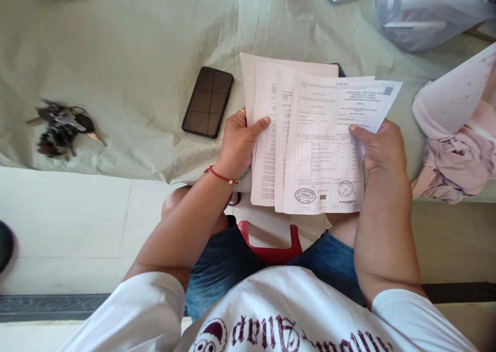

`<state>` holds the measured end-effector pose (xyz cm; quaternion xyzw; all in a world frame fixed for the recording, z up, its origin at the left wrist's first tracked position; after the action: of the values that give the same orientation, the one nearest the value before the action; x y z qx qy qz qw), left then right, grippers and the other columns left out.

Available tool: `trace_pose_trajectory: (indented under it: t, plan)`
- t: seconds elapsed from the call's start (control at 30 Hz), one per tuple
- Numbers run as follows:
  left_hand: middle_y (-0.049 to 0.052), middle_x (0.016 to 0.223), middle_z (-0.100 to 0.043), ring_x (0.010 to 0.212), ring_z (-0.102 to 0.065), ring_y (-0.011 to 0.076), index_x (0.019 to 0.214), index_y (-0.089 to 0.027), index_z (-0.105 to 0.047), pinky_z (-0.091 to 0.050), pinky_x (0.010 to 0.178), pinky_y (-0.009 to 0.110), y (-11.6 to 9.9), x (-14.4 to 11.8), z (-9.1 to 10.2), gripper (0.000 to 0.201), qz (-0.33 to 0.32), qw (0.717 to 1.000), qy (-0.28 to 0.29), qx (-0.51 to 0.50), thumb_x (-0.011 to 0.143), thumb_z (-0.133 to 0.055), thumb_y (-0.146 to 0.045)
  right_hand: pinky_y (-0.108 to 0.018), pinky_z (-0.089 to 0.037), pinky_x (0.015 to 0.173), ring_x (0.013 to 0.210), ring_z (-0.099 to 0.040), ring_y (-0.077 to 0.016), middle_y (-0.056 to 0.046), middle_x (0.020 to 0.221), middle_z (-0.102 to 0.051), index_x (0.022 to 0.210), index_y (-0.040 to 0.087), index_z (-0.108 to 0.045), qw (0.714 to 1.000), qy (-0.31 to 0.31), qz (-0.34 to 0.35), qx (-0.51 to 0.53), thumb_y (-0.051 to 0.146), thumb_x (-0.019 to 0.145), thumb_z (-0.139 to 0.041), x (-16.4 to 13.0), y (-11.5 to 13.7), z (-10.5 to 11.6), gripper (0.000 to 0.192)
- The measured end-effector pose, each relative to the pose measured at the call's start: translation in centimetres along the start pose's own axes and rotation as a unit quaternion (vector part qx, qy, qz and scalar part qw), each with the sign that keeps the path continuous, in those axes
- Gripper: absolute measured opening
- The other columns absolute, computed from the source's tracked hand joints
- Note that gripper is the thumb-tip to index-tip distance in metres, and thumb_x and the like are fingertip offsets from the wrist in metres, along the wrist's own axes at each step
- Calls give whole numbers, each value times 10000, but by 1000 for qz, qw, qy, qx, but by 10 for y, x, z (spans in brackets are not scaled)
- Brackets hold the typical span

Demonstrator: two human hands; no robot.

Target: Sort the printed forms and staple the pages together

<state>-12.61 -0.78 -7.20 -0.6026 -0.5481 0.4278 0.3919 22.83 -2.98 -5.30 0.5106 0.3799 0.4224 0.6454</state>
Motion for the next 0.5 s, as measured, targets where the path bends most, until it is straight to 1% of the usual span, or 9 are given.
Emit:
trace_pose_trajectory:
  t: [0.13, 0.27, 0.37, 0.5]
  plan:
    - [78, 1135, -891, 1092, -856, 308, 1069, -237, -755, -716, 969, 436, -3, -1, -2, 466, 4, 1000, -1, 4, 847, -979, -580, -628, -705, 1130, 1215, -839, -396, -48, 1166, -891, 977, 345, -840, 1000, 3, -5, 6, 403, 627, -1047, -2, 1, -4, 411]
    - [68, 1049, -881, 1132, -849, 307, 1077, -249, -753, -703, 997, 434, -4, 0, -3, 386, 8, 1000, -2, 11, 931, -879, -584, -613, -707, 1124, 1186, -843, -377, -35, 1140, -890, 971, 348, -834, 1000, -21, 6, 1, 376, 657, -1027, -1, -1, -1, 369]
    - [76, 1036, -872, 1145, -843, 312, 1067, -250, -747, -699, 996, 438, -3, 0, -3, 382, 10, 1000, -6, 16, 933, -859, -590, -619, -709, 1102, 1152, -843, -357, -31, 1104, -882, 973, 334, -826, 999, -44, 10, -3, 339, 676, -999, -1, -2, 4, 343]
    - [97, 1068, -861, 1170, -832, 322, 1073, -243, -733, -694, 1007, 452, -3, 1, -3, 402, 11, 1000, -11, 24, 933, -847, -603, -612, -715, 1064, 1114, -838, -335, -23, 1088, -873, 987, 324, -825, 997, -69, 16, -1, 290, 674, -945, -1, 2, 6, 337]
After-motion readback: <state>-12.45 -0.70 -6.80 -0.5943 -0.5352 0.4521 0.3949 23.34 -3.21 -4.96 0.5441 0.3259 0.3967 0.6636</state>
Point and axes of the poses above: each hand's wrist, its own x-axis towards the middle knuckle, its own z-axis out of the back of the hand, y = z × x, the point moved 8 cm from there along x, towards the middle knuckle
